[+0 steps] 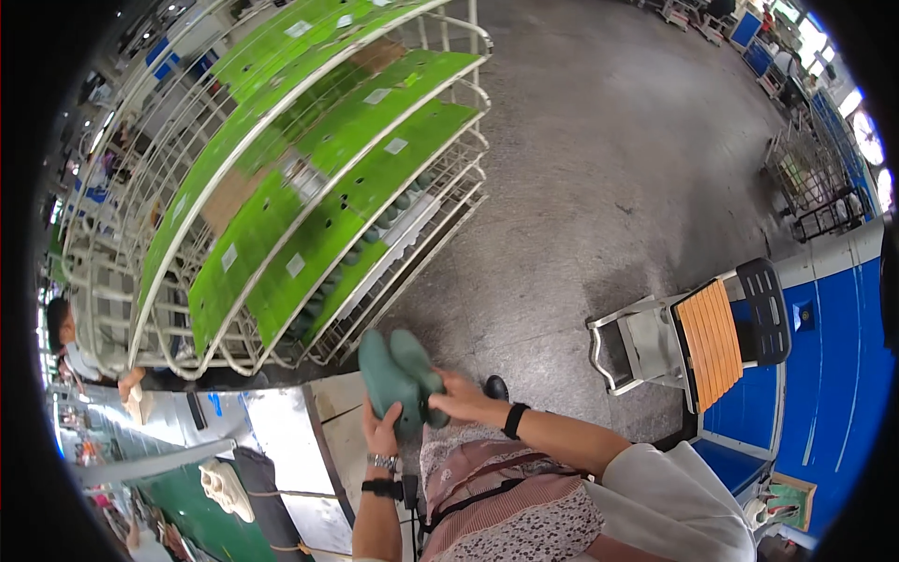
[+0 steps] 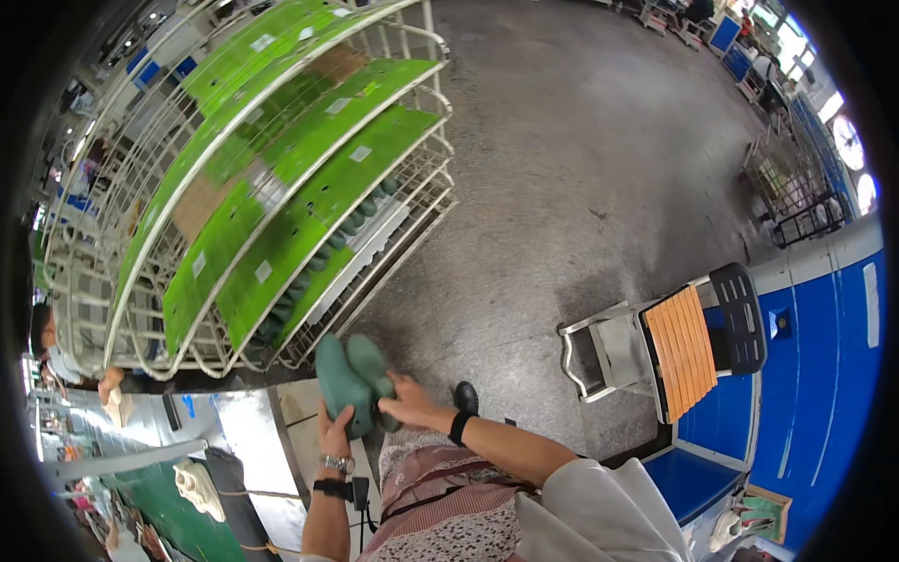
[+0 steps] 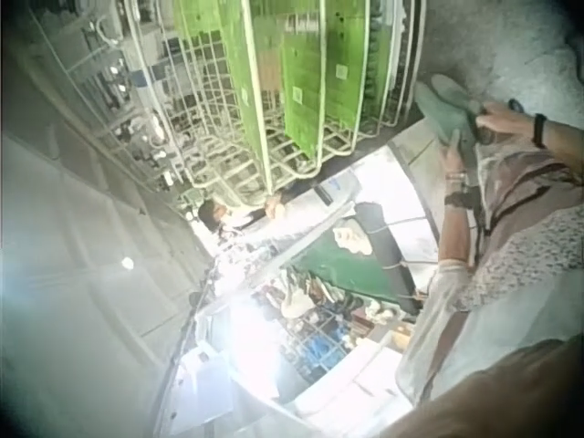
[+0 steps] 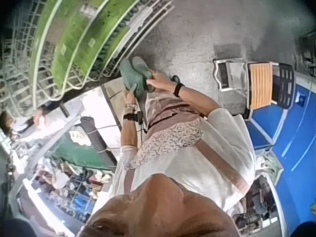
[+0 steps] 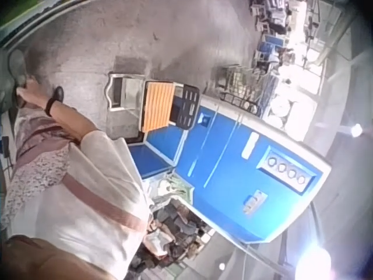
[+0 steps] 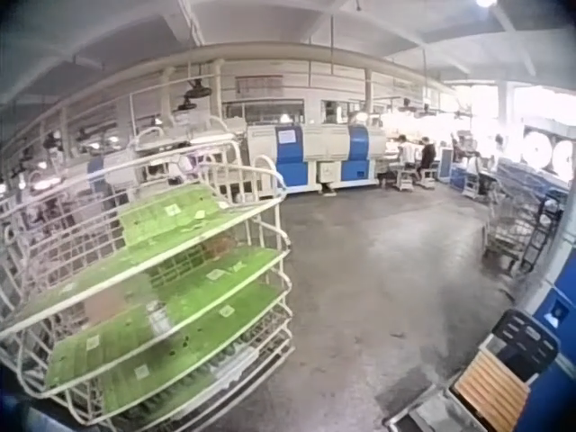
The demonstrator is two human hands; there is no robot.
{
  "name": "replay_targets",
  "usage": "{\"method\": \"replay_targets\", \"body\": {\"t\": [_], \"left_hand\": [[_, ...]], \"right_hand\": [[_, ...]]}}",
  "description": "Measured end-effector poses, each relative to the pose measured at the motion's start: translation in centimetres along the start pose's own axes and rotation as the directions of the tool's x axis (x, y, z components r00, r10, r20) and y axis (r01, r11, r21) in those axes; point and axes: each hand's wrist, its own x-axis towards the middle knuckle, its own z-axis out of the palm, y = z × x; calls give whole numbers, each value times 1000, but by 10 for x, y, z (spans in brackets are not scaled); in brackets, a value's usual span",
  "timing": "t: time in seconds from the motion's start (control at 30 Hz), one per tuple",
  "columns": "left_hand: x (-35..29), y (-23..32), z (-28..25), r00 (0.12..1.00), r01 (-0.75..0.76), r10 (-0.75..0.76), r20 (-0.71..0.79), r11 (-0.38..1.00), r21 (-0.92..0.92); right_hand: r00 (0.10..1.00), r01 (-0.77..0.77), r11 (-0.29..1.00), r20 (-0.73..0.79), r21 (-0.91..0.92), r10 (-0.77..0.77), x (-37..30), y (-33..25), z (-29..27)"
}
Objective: Inserting shoe lasts into shoes and using a lasting machine on a production line.
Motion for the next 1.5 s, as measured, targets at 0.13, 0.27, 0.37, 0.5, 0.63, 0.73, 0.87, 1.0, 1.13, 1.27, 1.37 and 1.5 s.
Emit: {"method": "replay_targets", "body": {"t": [0.13, 0.27, 0.37, 0.5, 0.63, 0.73, 0.87, 1.0, 1.13, 1.27, 1.37, 1.5], "left_hand": [[101, 9, 85, 976, -182, 160, 148, 972, 146], [202, 25, 167, 975, -157, 103, 197, 947, 279], [296, 22, 217, 968, -188, 108, 228, 912, 365], [410, 17, 269, 970, -229, 150, 191, 826, 515], [498, 16, 319, 976, -157, 215, 38, 568, 808], [562, -6, 343, 998, -31, 70, 2, 411, 911], [627, -83, 292, 941, -305, 196, 277, 136, 943], [609, -69, 325, 990, -131, -35, 138, 153, 980], [558, -44, 336, 979, 110, -196, -55, 285, 952], [399, -28, 329, 982, 157, -10, -187, 588, 794], [245, -61, 329, 821, 447, -144, -552, 764, 466], [86, -87, 367, 535, 636, -363, -763, 767, 81]], "right_hand": [[969, -160, 978, -168, 135, 182, 65, 20, -96], [907, -271, 962, -326, 29, 265, 142, 24, -195], [871, -332, 943, -395, -32, 293, 203, -1, -266], [870, -269, 940, -472, -207, 145, 304, 2, -335], [856, -142, 922, -512, -361, -68, 410, 29, -384], [869, -105, 911, -482, -399, -111, 485, 53, -412], [929, 357, 761, -121, 541, -350, 589, 123, -381], [954, 287, 895, -16, 342, -300, 629, 98, -375], [974, 226, 972, 47, -62, -224, 636, 127, -385], [973, 204, 824, 18, -528, -229, 601, 139, -419], [992, -30, 739, 72, -673, 105, 506, 53, -427], [873, -147, 391, 66, -909, 482, 397, 28, -416]]}}
